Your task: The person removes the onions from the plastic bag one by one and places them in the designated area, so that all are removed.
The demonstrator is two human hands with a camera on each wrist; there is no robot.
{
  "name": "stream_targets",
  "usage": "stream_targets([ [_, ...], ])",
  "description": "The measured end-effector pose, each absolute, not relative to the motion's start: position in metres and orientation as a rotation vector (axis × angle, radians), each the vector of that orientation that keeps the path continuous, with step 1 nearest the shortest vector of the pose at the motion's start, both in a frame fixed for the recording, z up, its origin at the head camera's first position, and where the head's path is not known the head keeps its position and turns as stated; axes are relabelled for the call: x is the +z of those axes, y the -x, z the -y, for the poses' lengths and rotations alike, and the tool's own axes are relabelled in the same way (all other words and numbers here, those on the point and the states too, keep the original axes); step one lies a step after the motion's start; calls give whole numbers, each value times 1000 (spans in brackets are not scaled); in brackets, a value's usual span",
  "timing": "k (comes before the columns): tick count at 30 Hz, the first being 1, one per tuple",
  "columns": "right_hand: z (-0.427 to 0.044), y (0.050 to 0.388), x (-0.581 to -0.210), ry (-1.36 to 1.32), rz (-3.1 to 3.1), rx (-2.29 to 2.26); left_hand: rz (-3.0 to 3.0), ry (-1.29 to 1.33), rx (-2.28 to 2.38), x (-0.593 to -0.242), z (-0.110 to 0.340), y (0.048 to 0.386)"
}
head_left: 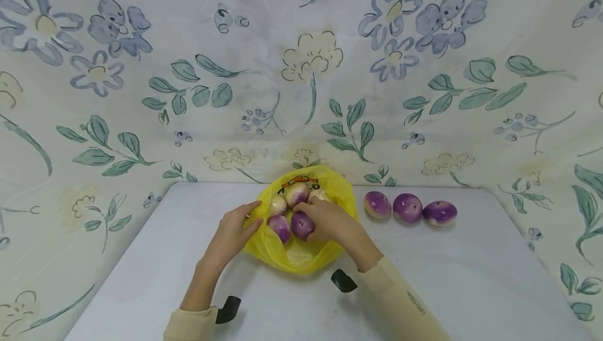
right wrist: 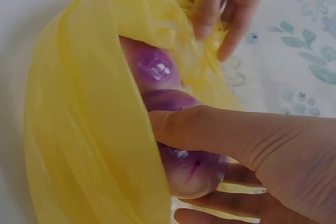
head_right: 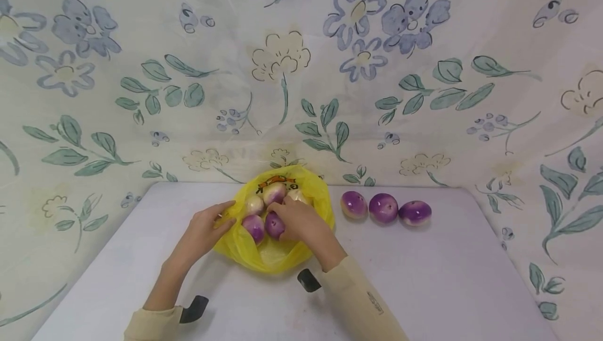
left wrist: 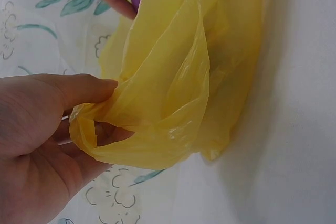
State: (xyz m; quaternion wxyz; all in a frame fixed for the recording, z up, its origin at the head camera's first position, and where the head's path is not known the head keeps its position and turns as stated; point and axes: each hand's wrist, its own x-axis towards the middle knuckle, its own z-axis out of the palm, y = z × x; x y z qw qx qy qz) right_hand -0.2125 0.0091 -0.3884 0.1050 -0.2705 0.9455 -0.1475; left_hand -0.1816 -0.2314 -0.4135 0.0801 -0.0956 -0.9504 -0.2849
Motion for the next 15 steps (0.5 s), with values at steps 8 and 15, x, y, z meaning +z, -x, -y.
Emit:
stream_targets([
  [8,-16,204,-380,821,-2808,-488,2846,283,-845,-414,232,181],
  [15,-28,199,-377,866,-2840,-499,2847,284,-854,-414,232,181],
])
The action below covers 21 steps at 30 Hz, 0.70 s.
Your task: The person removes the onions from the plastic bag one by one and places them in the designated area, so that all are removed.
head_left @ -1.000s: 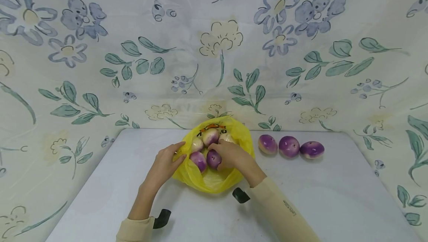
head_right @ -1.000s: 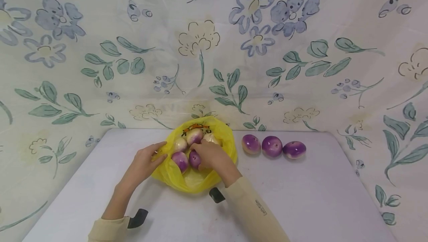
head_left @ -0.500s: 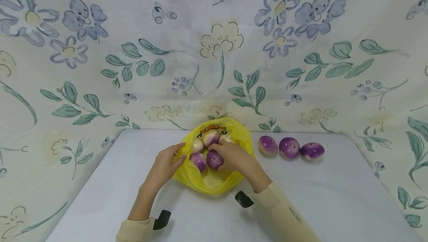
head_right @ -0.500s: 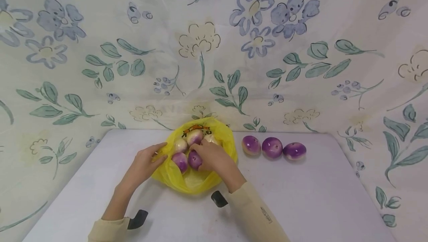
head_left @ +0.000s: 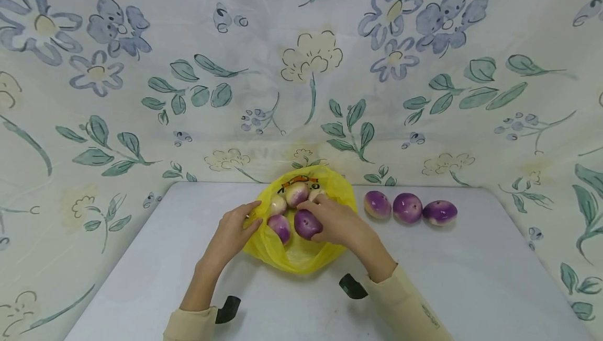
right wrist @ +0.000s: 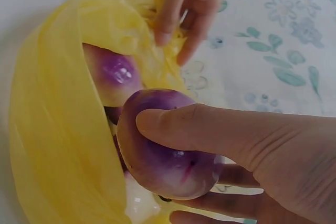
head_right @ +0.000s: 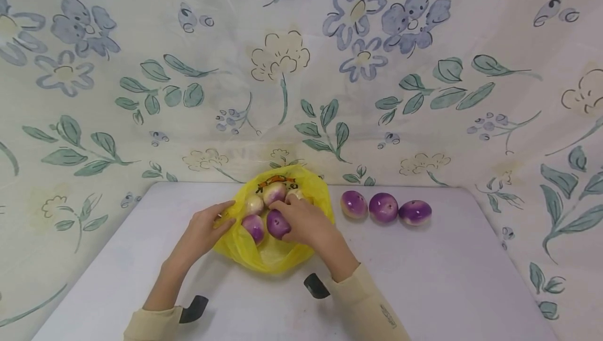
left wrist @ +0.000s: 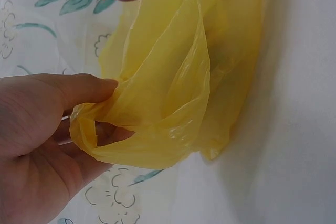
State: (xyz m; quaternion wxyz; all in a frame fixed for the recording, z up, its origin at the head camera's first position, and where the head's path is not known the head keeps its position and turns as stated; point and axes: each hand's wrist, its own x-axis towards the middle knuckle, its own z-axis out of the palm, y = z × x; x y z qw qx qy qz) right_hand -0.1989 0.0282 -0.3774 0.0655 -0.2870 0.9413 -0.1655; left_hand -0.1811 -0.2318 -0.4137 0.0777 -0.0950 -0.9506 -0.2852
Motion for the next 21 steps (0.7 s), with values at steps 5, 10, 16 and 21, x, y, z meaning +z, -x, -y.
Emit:
stream_targets([
  [5,-38,193,-373,868,-2840,-533,2851,282,-854,-413,231,180],
  [10,-46,186,-369,867,-2847,-556,2852,287,-846,-413,231,180],
  [16,-54,180,-367,843,-2837,-603,2857,292,-837,-413,231,181],
  [21,-61,180,-367,838,-2849,-614,2858,289,-845,-413,231,180],
])
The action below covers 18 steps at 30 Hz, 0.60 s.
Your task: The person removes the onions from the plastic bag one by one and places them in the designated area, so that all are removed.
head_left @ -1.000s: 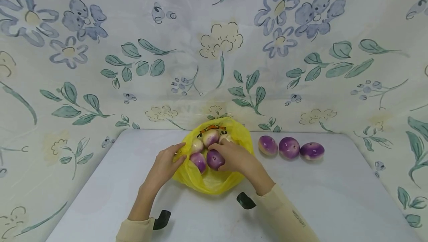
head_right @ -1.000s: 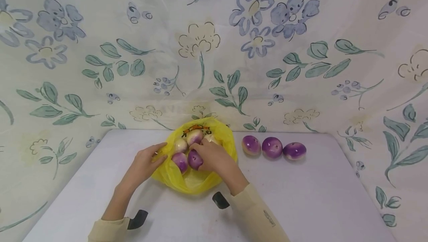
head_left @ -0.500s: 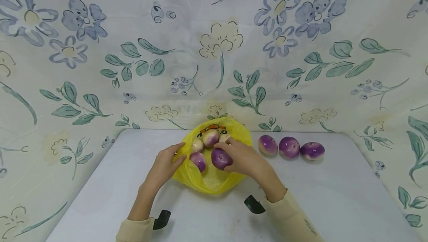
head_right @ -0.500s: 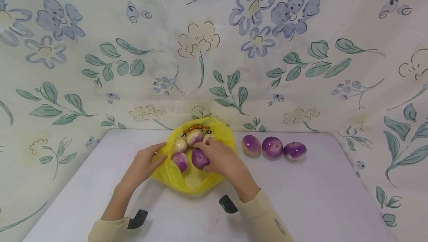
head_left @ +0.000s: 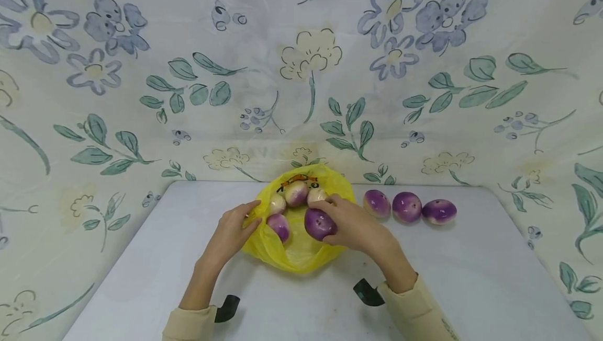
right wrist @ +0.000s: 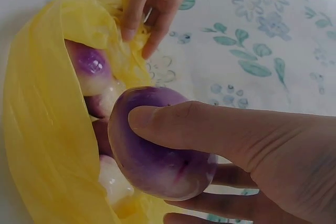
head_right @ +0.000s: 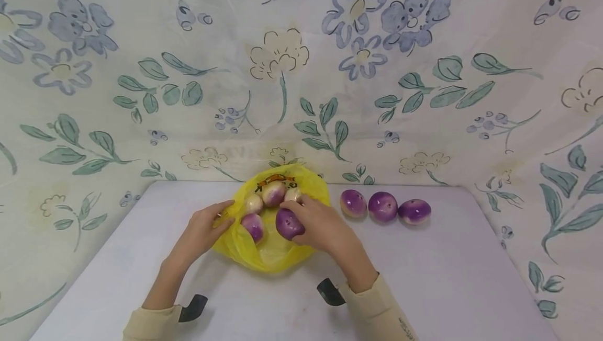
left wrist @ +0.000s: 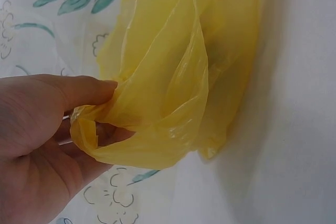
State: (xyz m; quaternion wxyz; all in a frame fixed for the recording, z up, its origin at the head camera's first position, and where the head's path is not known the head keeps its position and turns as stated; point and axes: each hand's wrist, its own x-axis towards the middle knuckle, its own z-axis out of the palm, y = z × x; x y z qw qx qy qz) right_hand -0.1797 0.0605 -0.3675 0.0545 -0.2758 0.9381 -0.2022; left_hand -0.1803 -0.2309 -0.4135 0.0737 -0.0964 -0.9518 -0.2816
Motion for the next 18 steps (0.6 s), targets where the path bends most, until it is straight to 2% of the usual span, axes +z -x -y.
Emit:
stream_targets([
  [18,-102,174,-367,826,-2956,-610,2852,283,-842,-414,232,179],
])
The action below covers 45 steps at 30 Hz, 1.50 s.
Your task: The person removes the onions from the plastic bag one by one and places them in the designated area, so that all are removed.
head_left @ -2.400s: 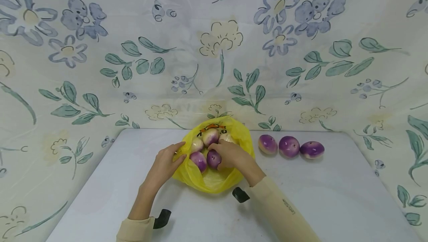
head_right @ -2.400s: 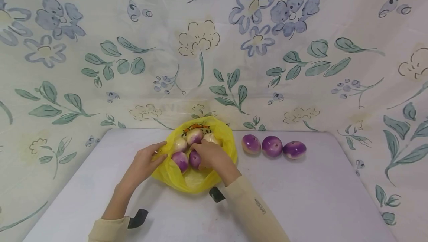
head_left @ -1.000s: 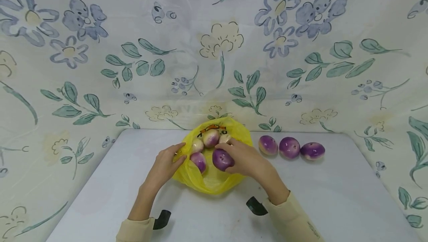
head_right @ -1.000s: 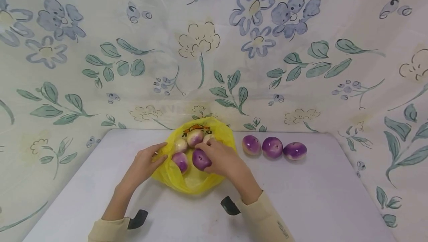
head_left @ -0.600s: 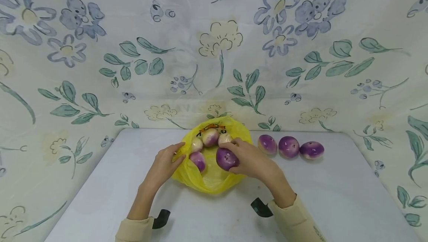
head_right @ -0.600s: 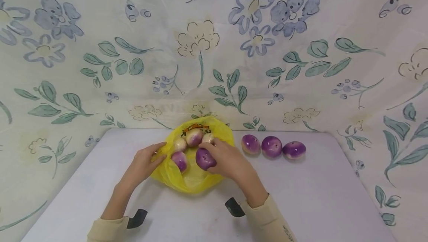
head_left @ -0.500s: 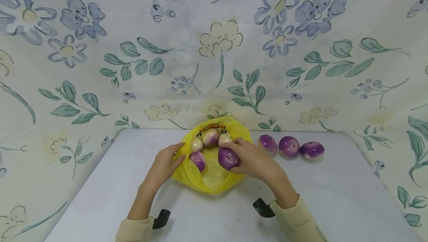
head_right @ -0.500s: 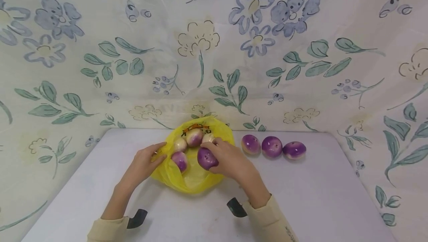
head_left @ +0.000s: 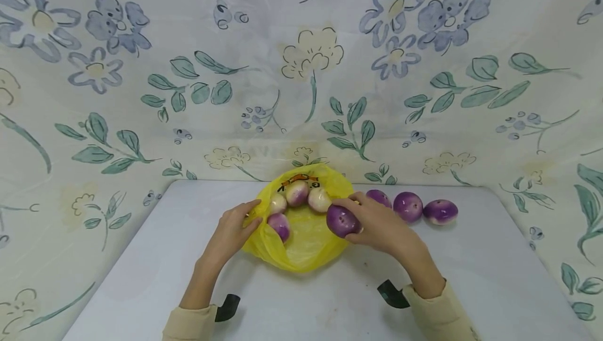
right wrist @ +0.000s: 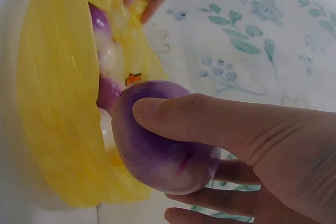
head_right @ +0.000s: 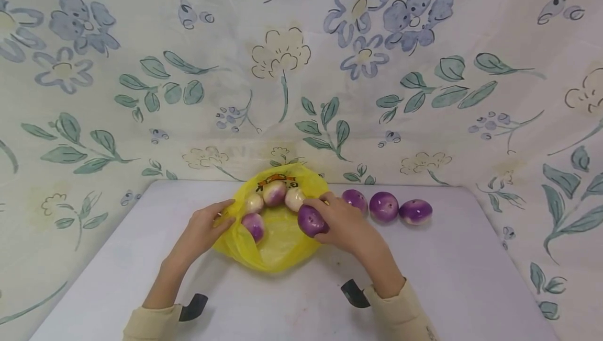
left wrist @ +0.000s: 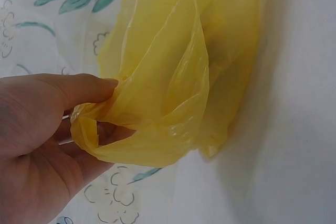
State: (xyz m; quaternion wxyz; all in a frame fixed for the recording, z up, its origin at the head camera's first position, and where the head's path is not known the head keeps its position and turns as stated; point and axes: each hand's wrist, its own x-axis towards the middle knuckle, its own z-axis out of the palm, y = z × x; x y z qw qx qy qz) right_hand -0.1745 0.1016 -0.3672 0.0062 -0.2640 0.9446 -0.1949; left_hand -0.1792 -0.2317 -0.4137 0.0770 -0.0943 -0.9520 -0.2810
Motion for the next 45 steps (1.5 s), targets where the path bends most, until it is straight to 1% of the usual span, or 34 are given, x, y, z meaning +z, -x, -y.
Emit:
stream_targets([
  [11,-139,171,-366,813,-3067,-626,2861,276,-838,-414,232,180],
  [34,-189,173,-377,689,-3090,-608,2883,255,-837,-414,233,181],
  [45,-204,176,-383,626,-3067,-628,2888,242,-837,-415,232,181],
])
